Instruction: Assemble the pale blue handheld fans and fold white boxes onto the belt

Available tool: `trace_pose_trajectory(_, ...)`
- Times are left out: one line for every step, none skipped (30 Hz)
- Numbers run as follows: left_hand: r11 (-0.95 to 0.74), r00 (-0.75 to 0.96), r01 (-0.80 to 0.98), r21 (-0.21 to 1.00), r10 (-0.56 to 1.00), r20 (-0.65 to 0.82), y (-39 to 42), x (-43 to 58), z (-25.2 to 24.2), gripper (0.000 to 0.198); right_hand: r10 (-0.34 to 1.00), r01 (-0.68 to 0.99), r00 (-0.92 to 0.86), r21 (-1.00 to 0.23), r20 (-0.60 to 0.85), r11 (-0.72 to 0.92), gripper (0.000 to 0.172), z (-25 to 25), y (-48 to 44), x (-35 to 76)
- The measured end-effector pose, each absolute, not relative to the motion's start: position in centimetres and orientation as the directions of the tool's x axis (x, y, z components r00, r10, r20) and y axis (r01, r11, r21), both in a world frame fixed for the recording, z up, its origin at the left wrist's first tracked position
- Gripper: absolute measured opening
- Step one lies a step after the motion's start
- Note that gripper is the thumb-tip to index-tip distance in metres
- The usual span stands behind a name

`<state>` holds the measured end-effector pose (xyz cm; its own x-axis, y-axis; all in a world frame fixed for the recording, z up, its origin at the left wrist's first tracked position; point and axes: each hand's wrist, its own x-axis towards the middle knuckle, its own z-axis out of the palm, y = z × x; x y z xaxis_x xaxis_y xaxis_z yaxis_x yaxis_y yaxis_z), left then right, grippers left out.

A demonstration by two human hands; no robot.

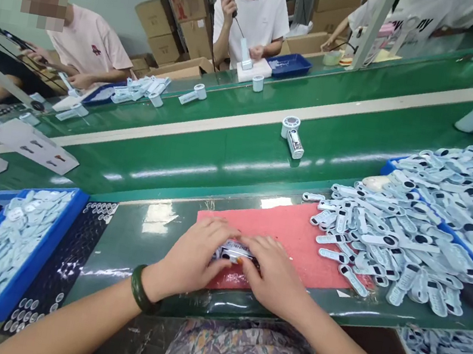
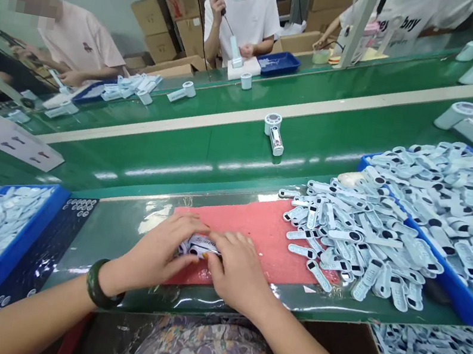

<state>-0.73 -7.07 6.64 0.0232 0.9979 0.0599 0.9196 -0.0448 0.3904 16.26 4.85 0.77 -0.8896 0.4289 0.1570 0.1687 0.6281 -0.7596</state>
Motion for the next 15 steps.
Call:
trace_pose_trajectory(-0.042,0.025,0.952,0.303,0.998,0.06,-7.1,-0.7,6.8,0.04,0.45,0.137,-0.869,-0.777,0.203,0.615,0.033,0.5,4.8,16.5)
trace_pose_trajectory(-0.038,0.027,0.978,0.205,0.998,0.058,-7.1,-0.7,7.0,0.036,0.475,0.111,-0.844,-0.785,0.249,0.61,0.036,0.1,4.7,16.9)
trace_pose_trajectory(-0.039,0.034,0.993,0.111,0.998,0.054,-7.0,-0.7,7.1,0.028,0.501,0.095,-0.815,-0.785,0.292,0.612,0.038,-0.3,4.6,17.3)
trace_pose_trajectory(-0.054,0.052,0.998,0.028,0.998,0.046,-6.7,-0.8,7.2,0.019,0.525,0.099,-0.785,-0.771,0.328,0.629,0.039,-0.7,4.6,17.8)
trace_pose_trajectory(-0.082,0.083,0.996,-0.037,0.996,0.039,-6.2,-1.1,7.3,0.011,0.552,0.12,-0.752,-0.749,0.359,0.651,0.039,-1.2,4.6,18.3)
trace_pose_trajectory(-0.115,0.119,0.989,-0.091,0.992,0.032,-5.3,-1.8,7.5,0.009,0.578,0.146,-0.719,-0.729,0.387,0.669,0.037,-1.8,4.7,18.7)
trace_pose_trajectory(-0.138,0.144,0.981,-0.137,0.989,0.029,-4.3,-2.8,7.7,0.012,0.595,0.17,-0.696,-0.713,0.402,0.68,0.036,-2.3,4.8,19.0)
trace_pose_trajectory(-0.146,0.154,0.973,-0.178,0.988,0.03,-3.0,-4.1,8.0,0.016,0.6,0.185,-0.678,-0.692,0.425,0.698,0.034,-2.7,4.9,19.3)
trace_pose_trajectory(-0.14,0.152,0.967,-0.211,0.987,0.041,-1.6,-5.6,8.4,0.019,0.594,0.194,-0.67,-0.666,0.446,0.72,0.033,-3.1,5.0,19.6)
trace_pose_trajectory(-0.122,0.138,0.966,-0.229,0.989,0.057,-0.1,-7.1,8.8,0.02,0.577,0.2,-0.672,-0.636,0.464,0.745,0.031,-3.2,5.0,19.8)
trace_pose_trajectory(-0.102,0.123,0.967,-0.234,0.99,0.075,1.5,-8.7,9.1,0.021,0.557,0.207,-0.68,-0.603,0.477,0.77,0.031,-3.3,4.9,19.8)
trace_pose_trajectory(-0.083,0.107,0.97,-0.23,0.99,0.093,3.1,-10.2,9.3,0.022,0.538,0.22,-0.696,-0.572,0.475,0.79,0.03,-3.4,4.7,19.8)
trace_pose_trajectory(-0.071,0.097,0.972,-0.223,0.99,0.106,4.8,-11.6,9.5,0.023,0.521,0.232,-0.714,-0.544,0.468,0.806,0.031,-3.4,4.6,19.7)
trace_pose_trajectory(-0.067,0.092,0.974,-0.215,0.99,0.111,6.5,-12.8,9.5,0.024,0.511,0.247,-0.729,-0.52,0.455,0.817,0.031,-3.4,4.6,19.5)
trace_pose_trajectory(-0.067,0.091,0.976,-0.208,0.99,0.109,8.1,-13.8,9.5,0.025,0.504,0.262,-0.741,-0.5,0.443,0.825,0.031,-3.6,4.7,19.2)
